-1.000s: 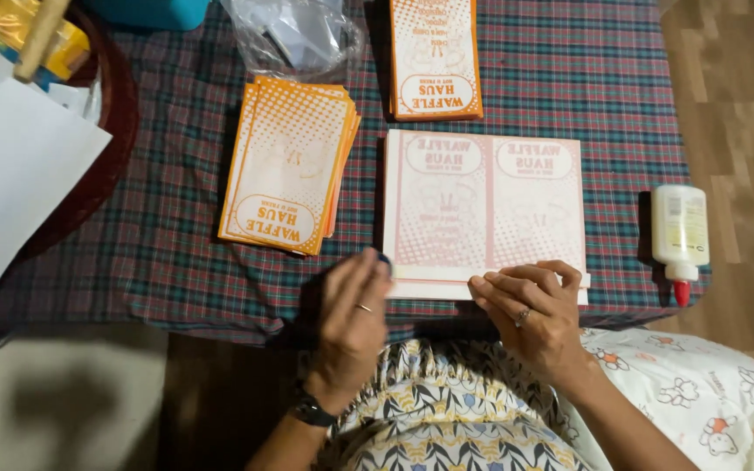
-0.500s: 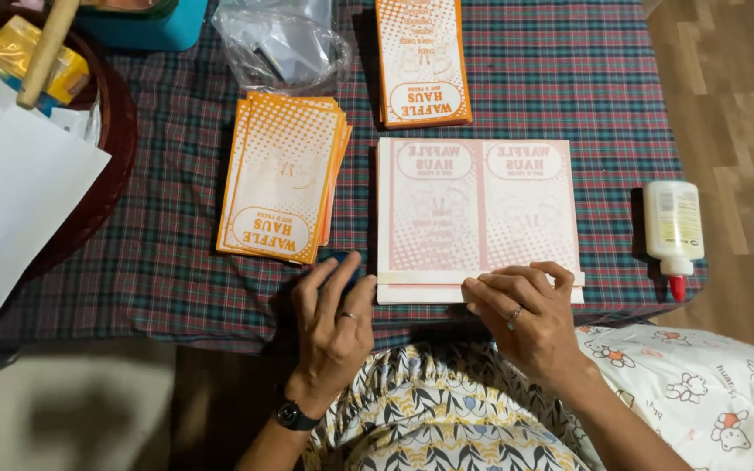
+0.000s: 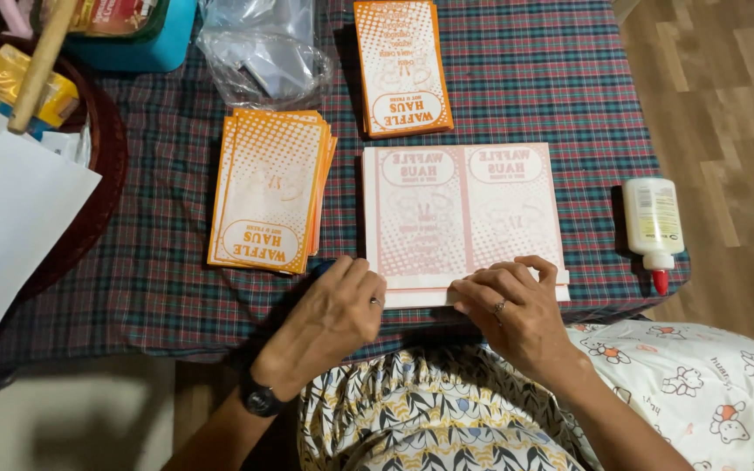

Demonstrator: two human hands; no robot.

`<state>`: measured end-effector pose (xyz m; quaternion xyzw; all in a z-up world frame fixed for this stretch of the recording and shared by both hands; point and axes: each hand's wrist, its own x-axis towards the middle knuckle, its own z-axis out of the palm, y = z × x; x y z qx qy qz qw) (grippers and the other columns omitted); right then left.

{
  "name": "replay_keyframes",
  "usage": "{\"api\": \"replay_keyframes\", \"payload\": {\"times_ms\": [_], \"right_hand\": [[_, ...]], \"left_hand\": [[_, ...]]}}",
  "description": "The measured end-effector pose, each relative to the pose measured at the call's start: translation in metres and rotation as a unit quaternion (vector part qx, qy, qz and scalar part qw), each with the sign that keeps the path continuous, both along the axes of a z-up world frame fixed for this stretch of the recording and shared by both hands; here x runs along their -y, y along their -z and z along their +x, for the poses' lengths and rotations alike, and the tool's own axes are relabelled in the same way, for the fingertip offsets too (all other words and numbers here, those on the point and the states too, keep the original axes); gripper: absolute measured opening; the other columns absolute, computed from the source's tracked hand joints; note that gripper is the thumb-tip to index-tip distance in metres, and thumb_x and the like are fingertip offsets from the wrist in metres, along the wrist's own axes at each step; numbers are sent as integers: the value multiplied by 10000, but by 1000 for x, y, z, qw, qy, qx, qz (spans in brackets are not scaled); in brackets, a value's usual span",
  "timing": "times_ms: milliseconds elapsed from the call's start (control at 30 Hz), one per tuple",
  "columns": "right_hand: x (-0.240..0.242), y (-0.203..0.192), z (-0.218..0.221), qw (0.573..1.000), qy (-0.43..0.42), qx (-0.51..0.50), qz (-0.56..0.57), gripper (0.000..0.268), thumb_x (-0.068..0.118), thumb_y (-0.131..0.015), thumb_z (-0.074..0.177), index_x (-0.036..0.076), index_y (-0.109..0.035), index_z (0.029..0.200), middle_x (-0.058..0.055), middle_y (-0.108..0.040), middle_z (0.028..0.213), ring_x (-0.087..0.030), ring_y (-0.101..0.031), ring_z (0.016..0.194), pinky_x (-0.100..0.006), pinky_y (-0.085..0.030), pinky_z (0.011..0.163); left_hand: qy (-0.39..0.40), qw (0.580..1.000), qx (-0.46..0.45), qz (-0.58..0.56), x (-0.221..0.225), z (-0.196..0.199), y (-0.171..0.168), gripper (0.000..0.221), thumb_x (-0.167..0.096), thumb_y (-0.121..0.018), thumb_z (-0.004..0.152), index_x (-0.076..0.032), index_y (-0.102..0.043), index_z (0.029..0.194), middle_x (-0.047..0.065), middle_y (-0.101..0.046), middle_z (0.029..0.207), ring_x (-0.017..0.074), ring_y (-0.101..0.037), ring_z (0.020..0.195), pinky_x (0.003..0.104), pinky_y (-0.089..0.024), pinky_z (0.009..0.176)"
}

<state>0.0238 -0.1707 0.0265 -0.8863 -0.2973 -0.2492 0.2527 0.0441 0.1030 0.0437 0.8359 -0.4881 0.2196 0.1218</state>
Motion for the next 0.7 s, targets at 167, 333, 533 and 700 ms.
{"api": "replay_keyframes", "payload": {"times_ms": [167, 333, 533, 700], "right_hand": [[-4, -6, 10, 1000, -5, -2, -15, 118, 194, -753, 906, 176, -762, 1023, 4, -656, 884, -203, -616, 878, -458, -370, 974], [-5, 8, 14, 998, -21, 53, -31, 93, 184, -701, 944, 209, -756, 1016, -2, -634, 885, -207, -573, 825, -358, -425, 786], [1, -4, 21, 991, -82, 104, -18, 194, 64, -611, 967, 120, -756, 850, -55, -665, 775, -219, -540, 668, -325, -439, 652], [15, -13, 22, 986, -149, 74, 28, 177, 8, -617, 951, 58, -768, 874, -83, -683, 772, -243, -585, 627, -325, -523, 636]], "left_hand": [[18, 997, 67, 15, 7, 5, 14, 206, 204, -604, 753, 43, -580, 627, 189, -483, 632, 325, -506, 604, 441, -452, 605], [2, 996, 89, -31, 22, 0, -5, 65, 137, -627, 856, 96, -675, 841, 206, -544, 722, 353, -577, 682, 460, -499, 635], [-36, 992, 43, -114, 30, -3, -13, 130, 37, -649, 891, 73, -671, 1014, 192, -588, 892, 339, -627, 804, 450, -554, 748], [-48, 988, 12, -148, 17, 1, -10, 198, 99, -689, 870, 87, -686, 1067, 232, -657, 1026, 391, -681, 964, 465, -579, 808]]}}
